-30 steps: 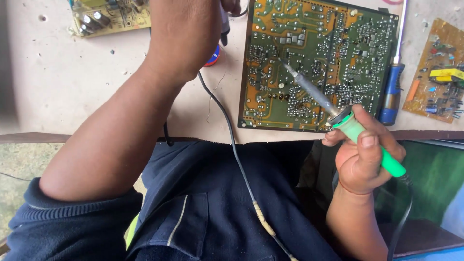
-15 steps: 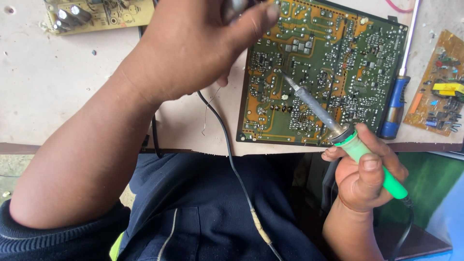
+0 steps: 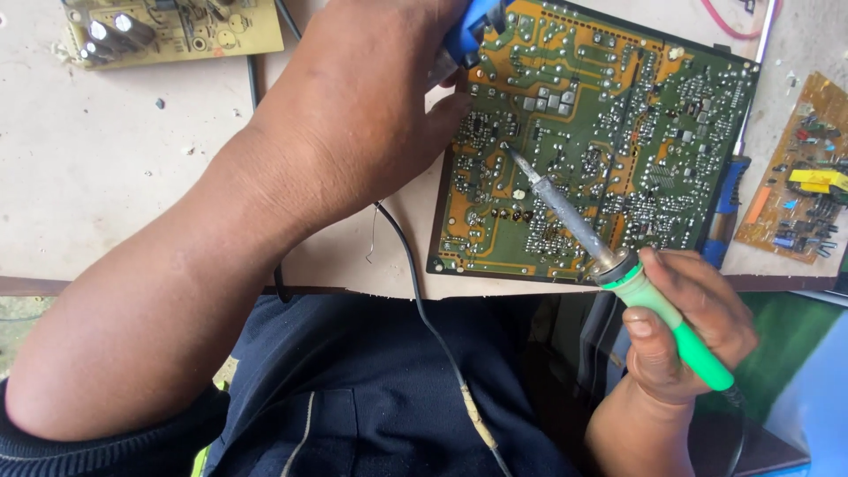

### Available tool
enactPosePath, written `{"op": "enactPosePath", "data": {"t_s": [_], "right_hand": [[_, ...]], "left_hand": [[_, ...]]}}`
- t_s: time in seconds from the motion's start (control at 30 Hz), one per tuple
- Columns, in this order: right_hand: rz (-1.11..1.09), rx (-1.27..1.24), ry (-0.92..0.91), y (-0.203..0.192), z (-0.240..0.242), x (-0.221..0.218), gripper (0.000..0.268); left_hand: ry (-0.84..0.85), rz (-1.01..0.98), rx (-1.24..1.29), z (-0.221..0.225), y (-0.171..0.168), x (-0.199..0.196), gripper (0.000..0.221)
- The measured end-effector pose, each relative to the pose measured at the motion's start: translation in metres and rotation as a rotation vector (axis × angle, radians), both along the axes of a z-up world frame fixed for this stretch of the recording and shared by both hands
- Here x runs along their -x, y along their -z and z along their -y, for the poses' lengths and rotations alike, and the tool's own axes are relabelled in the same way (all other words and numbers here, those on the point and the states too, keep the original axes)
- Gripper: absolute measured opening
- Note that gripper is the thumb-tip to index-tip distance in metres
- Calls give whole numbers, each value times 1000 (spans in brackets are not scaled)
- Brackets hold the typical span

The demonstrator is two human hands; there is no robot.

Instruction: Soldering and desoldering components on a circuit board for repair

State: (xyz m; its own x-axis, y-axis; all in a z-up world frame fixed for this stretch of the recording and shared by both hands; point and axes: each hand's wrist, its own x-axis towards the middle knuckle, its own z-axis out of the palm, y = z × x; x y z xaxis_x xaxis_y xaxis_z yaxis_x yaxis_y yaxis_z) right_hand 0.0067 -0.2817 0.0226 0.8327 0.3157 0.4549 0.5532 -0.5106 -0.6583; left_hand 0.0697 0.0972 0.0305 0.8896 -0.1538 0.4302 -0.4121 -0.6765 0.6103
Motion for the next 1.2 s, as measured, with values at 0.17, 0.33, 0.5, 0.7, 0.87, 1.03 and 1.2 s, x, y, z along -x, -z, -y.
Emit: {"op": "enactPosePath", "data": {"t_s": [0.17,0.33,0.5,0.7,0.87,1.03,1.2], "right_hand": [[34,0,-82,-2,-9,-7,42],[-2,1,-99,-2,-3,-8,42],[-47,3,-108,-4,1,-7,42],[-62,27,-74,-5,0,-5,43],[-74,36,-126,-10,-4,-7,42],[-78,11,-148,-10,-7,-7,43],[-62,32,-195,-9,-5,-7,41]], "left_hand": [[-31,-115,-11,3,-5,-2,29],[-33,-127,17,4,-9,-1,25],[-63,-183,-14,5,-9,0,30],[-12,-91,34,4,-5,-1,24],[-7,-45,25,3,-2,-2,28],[27,-25,69,3,-3,-3,22],[12,-27,41,4,-2,-3,26]]}}
